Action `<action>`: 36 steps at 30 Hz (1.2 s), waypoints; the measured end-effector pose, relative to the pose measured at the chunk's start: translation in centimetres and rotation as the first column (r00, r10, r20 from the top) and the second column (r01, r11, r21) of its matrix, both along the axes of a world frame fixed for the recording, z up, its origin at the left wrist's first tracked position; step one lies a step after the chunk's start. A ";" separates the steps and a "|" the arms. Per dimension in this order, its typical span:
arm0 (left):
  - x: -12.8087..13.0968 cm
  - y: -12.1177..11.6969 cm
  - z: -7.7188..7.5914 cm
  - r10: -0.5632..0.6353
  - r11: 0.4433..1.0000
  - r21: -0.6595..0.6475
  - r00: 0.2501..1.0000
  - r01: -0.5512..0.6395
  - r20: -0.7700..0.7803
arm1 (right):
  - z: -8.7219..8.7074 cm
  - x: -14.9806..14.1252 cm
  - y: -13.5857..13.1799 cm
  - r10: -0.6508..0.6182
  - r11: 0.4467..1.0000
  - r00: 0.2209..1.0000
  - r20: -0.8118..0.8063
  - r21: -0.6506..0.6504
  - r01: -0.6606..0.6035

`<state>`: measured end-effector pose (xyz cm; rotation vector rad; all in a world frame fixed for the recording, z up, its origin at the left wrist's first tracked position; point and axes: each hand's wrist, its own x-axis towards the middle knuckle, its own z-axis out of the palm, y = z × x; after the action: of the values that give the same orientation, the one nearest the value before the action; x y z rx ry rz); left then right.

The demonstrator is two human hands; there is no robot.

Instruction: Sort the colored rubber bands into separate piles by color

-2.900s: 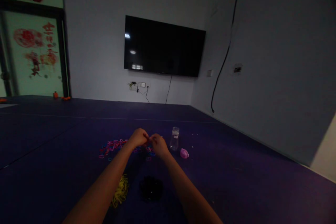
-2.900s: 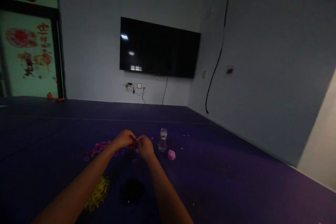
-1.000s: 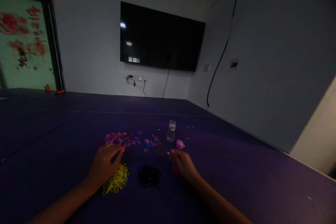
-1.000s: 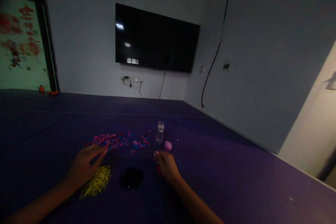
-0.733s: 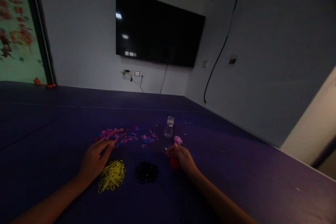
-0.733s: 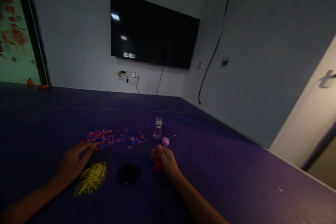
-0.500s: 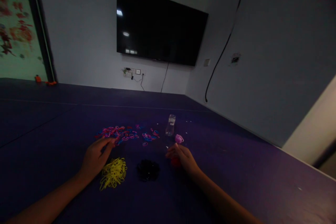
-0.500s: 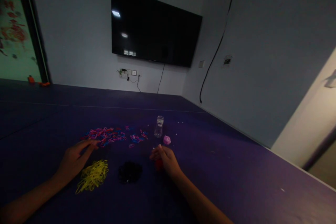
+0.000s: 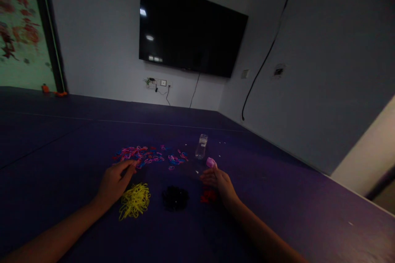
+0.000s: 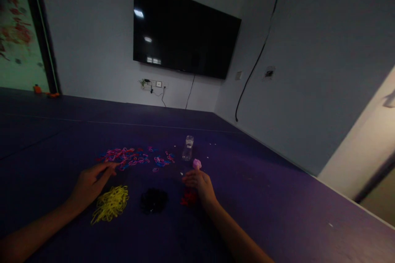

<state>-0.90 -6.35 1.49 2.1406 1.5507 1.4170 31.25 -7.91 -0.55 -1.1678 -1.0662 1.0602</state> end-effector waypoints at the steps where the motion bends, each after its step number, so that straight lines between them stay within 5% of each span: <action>1: 0.0 0.0 0.0 0.000 1.000 0.000 1.000 0.000 0.005 | -0.2 0.0 0.0 0.016 1.000 1.000 -0.006 -0.007 -0.016; 5: 0.2 -0.1 0.0 -0.013 1.000 -0.004 1.000 0.013 0.020 | -0.5 -0.4 -0.4 0.025 0.999 0.998 0.062 0.028 -0.027; 10: 0.5 0.0 -0.1 -0.013 1.000 -0.010 0.999 0.014 0.052 | 1.0 -0.5 0.1 -0.115 0.960 0.869 0.482 0.279 -0.028; 16: 0.5 0.5 -0.5 -0.035 0.999 -0.008 0.997 0.035 0.073 | 4.1 -2.9 4.6 -0.092 0.983 0.334 0.938 0.139 -0.119; 19: 0.5 0.6 -0.6 -0.030 0.999 -0.016 0.995 0.031 0.096 | 4.3 -4.7 6.7 0.017 1.000 -0.010 1.000 -0.017 0.011; 20: 0.5 0.6 -0.7 -0.027 0.999 -0.020 0.994 0.030 0.104 | 4.2 -5.2 7.2 0.029 0.999 -0.049 0.998 -0.028 0.038; 30: 0.7 1.8 -1.7 -0.041 0.998 -0.034 0.992 0.045 0.122 | 3.3 -5.3 9.1 0.054 0.998 -0.186 0.981 -0.047 0.043; 36: 0.6 2.8 -2.5 0.017 0.996 0.090 0.998 -0.022 0.054 | 3.3 -5.4 9.0 0.045 0.999 -0.208 0.977 -0.042 0.018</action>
<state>-0.29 -3.60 -1.02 2.1239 1.5206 1.5656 25.87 1.14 2.76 -2.1224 -2.3122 -0.2752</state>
